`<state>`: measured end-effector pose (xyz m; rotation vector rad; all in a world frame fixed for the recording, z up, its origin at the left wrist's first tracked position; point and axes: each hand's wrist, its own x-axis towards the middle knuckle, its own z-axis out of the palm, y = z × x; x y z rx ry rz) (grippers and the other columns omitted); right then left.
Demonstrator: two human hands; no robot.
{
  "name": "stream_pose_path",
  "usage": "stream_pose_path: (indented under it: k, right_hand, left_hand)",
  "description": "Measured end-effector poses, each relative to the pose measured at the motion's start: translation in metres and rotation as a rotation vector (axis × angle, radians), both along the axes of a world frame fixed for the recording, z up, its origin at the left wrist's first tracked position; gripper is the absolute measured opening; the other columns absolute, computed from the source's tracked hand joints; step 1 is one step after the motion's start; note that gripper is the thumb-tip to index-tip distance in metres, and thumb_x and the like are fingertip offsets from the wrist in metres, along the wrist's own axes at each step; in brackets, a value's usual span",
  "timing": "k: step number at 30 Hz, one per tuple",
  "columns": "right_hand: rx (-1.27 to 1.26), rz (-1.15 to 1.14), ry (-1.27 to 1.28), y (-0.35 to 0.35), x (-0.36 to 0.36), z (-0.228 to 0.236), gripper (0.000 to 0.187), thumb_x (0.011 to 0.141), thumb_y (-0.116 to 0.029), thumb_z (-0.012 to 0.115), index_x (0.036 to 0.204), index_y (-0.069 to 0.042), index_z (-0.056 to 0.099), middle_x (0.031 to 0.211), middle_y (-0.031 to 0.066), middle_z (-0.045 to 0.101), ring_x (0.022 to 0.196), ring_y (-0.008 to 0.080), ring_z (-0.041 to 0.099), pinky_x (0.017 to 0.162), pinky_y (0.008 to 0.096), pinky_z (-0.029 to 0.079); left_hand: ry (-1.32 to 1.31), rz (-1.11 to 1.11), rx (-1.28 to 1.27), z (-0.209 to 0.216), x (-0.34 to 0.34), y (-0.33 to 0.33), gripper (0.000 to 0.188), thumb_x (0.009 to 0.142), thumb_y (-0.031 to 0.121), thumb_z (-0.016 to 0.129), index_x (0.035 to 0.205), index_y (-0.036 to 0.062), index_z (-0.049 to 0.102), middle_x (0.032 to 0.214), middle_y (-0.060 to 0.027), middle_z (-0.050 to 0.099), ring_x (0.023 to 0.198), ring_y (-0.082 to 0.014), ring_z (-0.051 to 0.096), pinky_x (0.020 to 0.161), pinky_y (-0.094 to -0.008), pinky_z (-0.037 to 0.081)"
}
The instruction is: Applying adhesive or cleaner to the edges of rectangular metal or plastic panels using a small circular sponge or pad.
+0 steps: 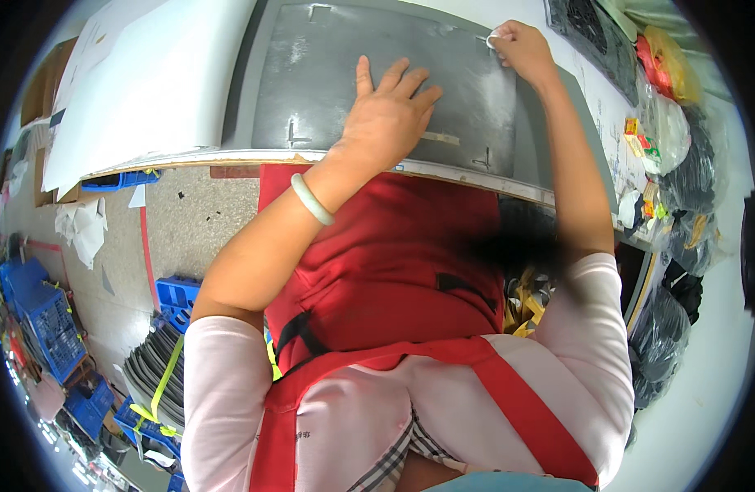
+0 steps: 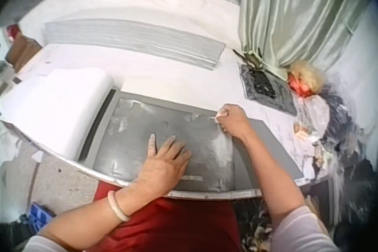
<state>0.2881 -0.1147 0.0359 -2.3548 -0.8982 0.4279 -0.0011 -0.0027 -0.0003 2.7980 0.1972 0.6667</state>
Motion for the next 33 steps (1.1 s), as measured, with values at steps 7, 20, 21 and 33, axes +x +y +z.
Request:
stream_pose_path:
  k: [7, 20, 21, 33]
  right_hand:
    - [0.394, 0.061, 0.084, 0.070, -0.045, 0.000, 0.019, 0.090, -0.019, 0.070, 0.094, -0.001, 0.066, 0.078, 0.0028, 0.067, 0.065, 0.0082, 0.061, 0.059, 0.0231, 0.052]
    - [0.377, 0.561, -0.407, 0.198, -0.126, -0.011, 0.020, 0.088, -0.015, 0.066, 0.085, 0.005, 0.066, 0.086, 0.0248, 0.066, 0.084, 0.0429, 0.063, 0.077, 0.0473, 0.050]
    - [0.449, 0.615, -0.431, 0.197, -0.130, -0.007, 0.020, 0.089, -0.015, 0.066, 0.084, 0.005, 0.066, 0.086, 0.0253, 0.066, 0.085, 0.0434, 0.063, 0.078, 0.0479, 0.050]
    - [0.299, 0.179, 0.249, 0.206, -0.125, -0.017, 0.010, 0.088, -0.008, 0.061, 0.086, 0.002, 0.064, 0.072, 0.0130, 0.067, 0.060, 0.0202, 0.064, 0.053, 0.0323, 0.053]
  left_hand:
    - [0.052, 0.007, 0.070, 0.000, 0.000, -0.002, 0.031, 0.097, 0.026, 0.059, 0.127, 0.0210, 0.064, 0.137, -0.0031, 0.056, 0.137, -0.0279, 0.044, 0.113, -0.0685, 0.023]
    - [0.010, -0.039, -0.010, 0.002, 0.001, 0.000, 0.038, 0.096, 0.026, 0.056, 0.131, 0.0111, 0.061, 0.139, -0.0110, 0.052, 0.138, -0.0322, 0.041, 0.110, -0.0736, 0.022]
    - [0.012, -0.034, -0.017, 0.002, 0.000, 0.001, 0.038, 0.096, 0.026, 0.056, 0.131, 0.0111, 0.061, 0.139, -0.0110, 0.052, 0.138, -0.0322, 0.041, 0.110, -0.0736, 0.022]
    - [-0.012, -0.079, -0.052, 0.000, -0.001, 0.001, 0.034, 0.095, 0.020, 0.053, 0.122, 0.0061, 0.067, 0.139, -0.0155, 0.051, 0.140, -0.0373, 0.038, 0.109, -0.0780, 0.016]
